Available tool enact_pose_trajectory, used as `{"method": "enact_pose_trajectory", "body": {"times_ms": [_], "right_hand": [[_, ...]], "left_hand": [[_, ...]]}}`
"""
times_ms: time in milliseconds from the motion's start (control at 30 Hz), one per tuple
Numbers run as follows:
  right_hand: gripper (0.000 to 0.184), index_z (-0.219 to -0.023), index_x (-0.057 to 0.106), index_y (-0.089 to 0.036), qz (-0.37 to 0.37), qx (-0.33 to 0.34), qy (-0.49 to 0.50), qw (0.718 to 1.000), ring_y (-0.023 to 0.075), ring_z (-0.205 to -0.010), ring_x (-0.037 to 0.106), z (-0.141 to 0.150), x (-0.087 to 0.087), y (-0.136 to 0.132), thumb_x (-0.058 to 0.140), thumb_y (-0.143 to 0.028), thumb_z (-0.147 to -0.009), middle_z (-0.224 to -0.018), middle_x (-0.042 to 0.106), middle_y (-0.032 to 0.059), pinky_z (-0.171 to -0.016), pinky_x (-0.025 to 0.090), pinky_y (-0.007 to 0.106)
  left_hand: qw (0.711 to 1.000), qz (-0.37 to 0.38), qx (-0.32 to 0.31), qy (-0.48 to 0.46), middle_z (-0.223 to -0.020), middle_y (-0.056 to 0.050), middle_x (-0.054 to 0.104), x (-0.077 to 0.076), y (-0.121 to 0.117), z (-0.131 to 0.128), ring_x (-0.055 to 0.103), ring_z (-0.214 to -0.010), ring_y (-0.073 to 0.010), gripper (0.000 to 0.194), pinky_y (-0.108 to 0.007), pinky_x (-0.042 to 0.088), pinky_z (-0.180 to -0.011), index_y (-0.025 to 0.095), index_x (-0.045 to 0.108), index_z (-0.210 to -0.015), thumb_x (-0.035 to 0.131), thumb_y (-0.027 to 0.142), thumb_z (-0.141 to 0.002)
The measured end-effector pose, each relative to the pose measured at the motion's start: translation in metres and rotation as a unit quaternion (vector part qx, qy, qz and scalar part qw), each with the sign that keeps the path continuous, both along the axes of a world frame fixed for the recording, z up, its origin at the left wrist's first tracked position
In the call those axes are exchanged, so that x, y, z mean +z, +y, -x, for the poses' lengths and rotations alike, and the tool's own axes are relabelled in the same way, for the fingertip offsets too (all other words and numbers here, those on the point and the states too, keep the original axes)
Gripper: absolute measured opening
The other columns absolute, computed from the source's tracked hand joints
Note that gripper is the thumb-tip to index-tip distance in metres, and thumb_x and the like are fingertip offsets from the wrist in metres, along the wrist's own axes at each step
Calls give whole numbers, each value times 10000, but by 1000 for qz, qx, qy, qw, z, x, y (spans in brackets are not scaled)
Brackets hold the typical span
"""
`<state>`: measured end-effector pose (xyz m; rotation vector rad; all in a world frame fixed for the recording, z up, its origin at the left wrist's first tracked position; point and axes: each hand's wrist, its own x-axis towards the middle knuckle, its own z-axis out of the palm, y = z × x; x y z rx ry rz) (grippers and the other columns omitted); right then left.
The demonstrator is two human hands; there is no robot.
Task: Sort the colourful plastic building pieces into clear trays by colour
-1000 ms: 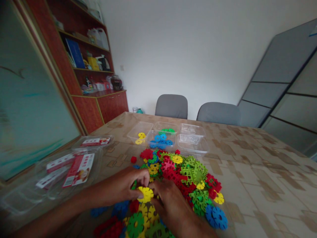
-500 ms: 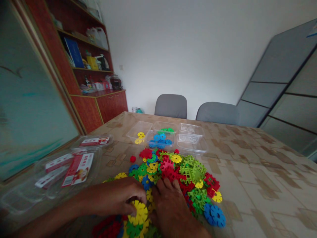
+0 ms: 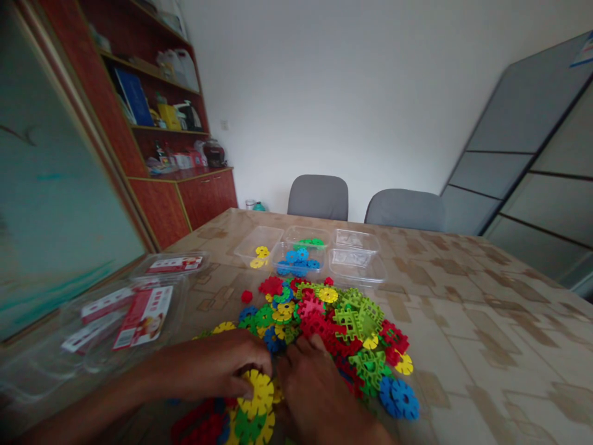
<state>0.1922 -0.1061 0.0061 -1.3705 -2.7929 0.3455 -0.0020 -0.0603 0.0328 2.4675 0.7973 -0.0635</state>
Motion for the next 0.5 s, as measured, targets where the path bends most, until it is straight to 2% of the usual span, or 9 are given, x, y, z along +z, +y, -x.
{"method": "enact_pose_trajectory", "body": {"times_ms": [167,267,400,500], "right_hand": [[53,-825,673,-162,-91,21,-10,996,217,-772,627,5,-9,2,621,-172,-823,-807,710,50,-793,416,343],[176,-720,660,-165,-109,-4,-1,994,170,-642,628,1,-14,10,576,-132,-871,-700,706,27,-643,393,279],[224,-741,635,-158,-39,-70,119,990,140,-586,616,-6,-13,17,541,-244,-925,-678,681,16,-519,335,231],[310,-763,594,-159,15,-87,252,964,123,-593,574,-8,-12,17,442,-337,-966,-675,623,2,-524,344,209]], "left_hand": [[1000,14,26,-6,-891,0,671,3,2,1,608,-827,-181,196,-218,395,-667,193,672,-934,700,136,-749],[997,26,52,-42,-892,23,642,-1,4,3,582,-841,-163,168,-210,379,-684,200,648,-900,673,131,-748],[989,25,91,-115,-867,55,587,-12,7,4,542,-817,-136,201,-205,354,-680,208,585,-867,661,105,-712],[976,35,130,-169,-858,59,553,-16,9,3,516,-808,-134,251,-206,346,-668,216,554,-891,674,111,-697]]}}
